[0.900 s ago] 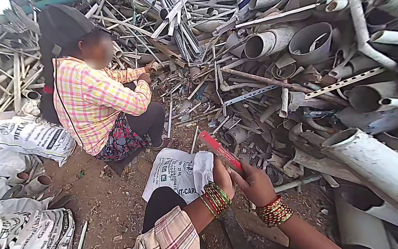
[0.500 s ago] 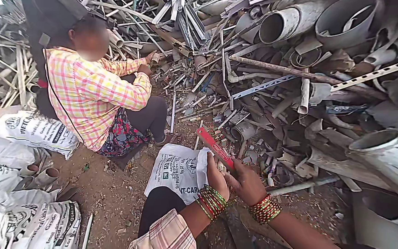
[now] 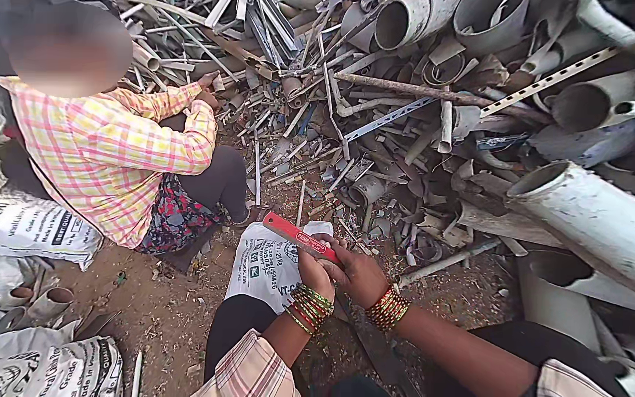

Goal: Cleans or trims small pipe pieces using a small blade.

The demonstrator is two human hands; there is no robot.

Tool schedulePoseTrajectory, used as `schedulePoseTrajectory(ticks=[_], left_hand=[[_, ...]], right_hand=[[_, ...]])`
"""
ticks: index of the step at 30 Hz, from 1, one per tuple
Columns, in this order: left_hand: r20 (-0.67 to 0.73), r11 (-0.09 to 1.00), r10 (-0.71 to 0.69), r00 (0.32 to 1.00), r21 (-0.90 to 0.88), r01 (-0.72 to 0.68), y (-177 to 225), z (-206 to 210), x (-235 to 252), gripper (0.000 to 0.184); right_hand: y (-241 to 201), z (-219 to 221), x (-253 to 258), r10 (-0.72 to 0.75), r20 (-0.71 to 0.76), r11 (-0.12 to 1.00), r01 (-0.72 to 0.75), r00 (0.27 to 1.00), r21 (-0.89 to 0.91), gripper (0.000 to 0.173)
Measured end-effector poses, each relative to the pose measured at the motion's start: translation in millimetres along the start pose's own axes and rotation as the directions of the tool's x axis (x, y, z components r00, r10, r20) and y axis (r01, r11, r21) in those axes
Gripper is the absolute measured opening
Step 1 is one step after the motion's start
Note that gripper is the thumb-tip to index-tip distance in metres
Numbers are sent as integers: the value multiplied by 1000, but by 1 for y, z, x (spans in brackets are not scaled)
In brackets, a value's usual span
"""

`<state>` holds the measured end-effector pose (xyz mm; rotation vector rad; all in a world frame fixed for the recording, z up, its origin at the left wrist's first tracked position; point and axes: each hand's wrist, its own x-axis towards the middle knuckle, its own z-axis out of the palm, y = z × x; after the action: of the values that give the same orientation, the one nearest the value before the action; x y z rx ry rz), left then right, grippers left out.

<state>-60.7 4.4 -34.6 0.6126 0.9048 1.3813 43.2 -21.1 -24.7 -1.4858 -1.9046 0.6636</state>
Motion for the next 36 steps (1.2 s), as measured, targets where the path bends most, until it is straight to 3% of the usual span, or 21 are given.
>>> schedulePoseTrajectory(ticks=[3,5,9,14,17,20,22,25,28,31,36], left_hand=[[-108,997,-3,994,79,11,27,36,-15,58],[-7,992,32,999,118,-31,25,27,-14,67],[-52,989,-18,999,148,25,21,33,-13,76],[-136,989,38,990,150,-17,11,32,-10,65],[-8,987,88,996,138,-86,-3,13,2,63],[17,990,79,997,113,-80,3,21,2,71],[-33,995,39,999,96,-36,8,29,-5,74],[-65,997,-18,998,80,23,15,38,-8,71],[15,988,-117,993,-101,118,20,40,-8,65],[106,904,-238,966,-339,260,24,36,-3,56],[153,901,-203,967,-358,246,27,32,-3,57]], right_hand=[[0,-4,0,-99,-152,994,91,983,-63,67],[1,-8,2,-123,-226,989,102,966,-105,81],[8,-10,3,-90,-188,992,71,978,-105,94],[13,-6,2,-57,-107,997,51,993,-59,85],[11,-8,1,-50,-67,996,45,996,-73,75],[8,-7,0,-75,-83,996,71,994,-59,63],[6,-9,-2,-86,-91,994,80,992,-74,63],[8,-10,1,-151,-220,985,127,964,-118,72],[8,-17,4,-120,-250,989,93,961,-116,84],[12,-18,3,-113,-240,987,81,964,-140,82],[14,-13,-2,-158,-263,981,121,952,-150,84]])
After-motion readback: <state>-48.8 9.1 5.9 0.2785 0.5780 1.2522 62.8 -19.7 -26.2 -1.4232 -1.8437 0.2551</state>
